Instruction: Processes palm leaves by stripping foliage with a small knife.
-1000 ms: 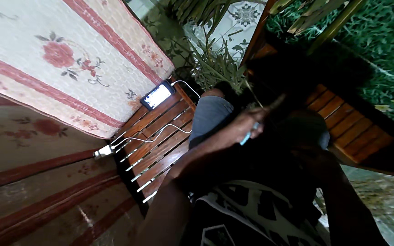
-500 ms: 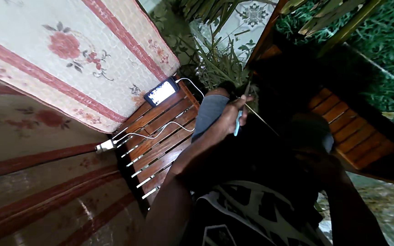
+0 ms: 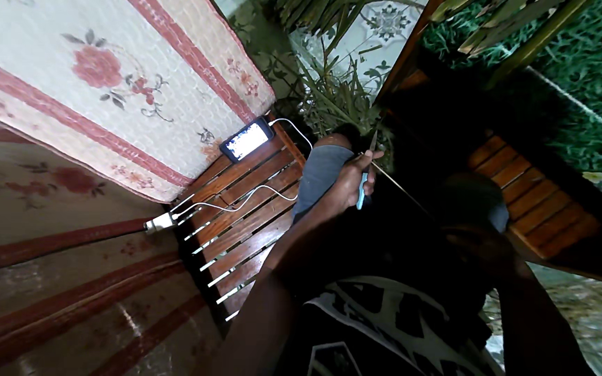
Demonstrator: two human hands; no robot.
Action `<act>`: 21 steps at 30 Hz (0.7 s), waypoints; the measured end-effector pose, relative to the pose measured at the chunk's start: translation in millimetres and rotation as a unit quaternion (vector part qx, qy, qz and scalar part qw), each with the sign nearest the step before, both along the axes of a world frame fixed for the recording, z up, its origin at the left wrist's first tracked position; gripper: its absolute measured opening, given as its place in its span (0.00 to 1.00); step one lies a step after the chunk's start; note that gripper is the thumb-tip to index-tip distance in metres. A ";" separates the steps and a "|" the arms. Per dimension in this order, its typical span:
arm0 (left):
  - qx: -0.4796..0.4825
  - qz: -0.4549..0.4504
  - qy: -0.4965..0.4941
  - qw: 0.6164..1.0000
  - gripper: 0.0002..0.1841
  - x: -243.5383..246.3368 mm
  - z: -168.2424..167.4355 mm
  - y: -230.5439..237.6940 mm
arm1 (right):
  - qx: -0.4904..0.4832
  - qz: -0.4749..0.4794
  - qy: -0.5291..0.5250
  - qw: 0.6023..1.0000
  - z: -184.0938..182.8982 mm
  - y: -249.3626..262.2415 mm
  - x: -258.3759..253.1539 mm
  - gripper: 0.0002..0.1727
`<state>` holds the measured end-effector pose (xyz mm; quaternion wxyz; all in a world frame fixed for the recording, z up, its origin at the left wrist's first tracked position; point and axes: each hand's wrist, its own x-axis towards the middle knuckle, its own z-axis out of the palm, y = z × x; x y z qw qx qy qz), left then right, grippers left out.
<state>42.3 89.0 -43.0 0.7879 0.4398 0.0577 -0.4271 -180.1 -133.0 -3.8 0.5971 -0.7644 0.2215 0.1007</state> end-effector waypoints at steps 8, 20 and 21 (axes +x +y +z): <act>-0.003 -0.067 -0.017 0.998 0.23 -15.1 13.0 -6.9 | -0.040 0.021 0.040 0.998 14.6 11.3 10.4 0.16; -0.009 -0.078 -0.018 0.997 0.20 -10.2 38.6 -8.3 | -0.090 0.034 0.030 0.995 19.5 5.2 0.1 0.15; 0.003 -0.108 -0.016 0.994 0.17 -21.4 41.6 -13.2 | -0.088 0.033 0.022 0.995 20.8 8.2 2.2 0.16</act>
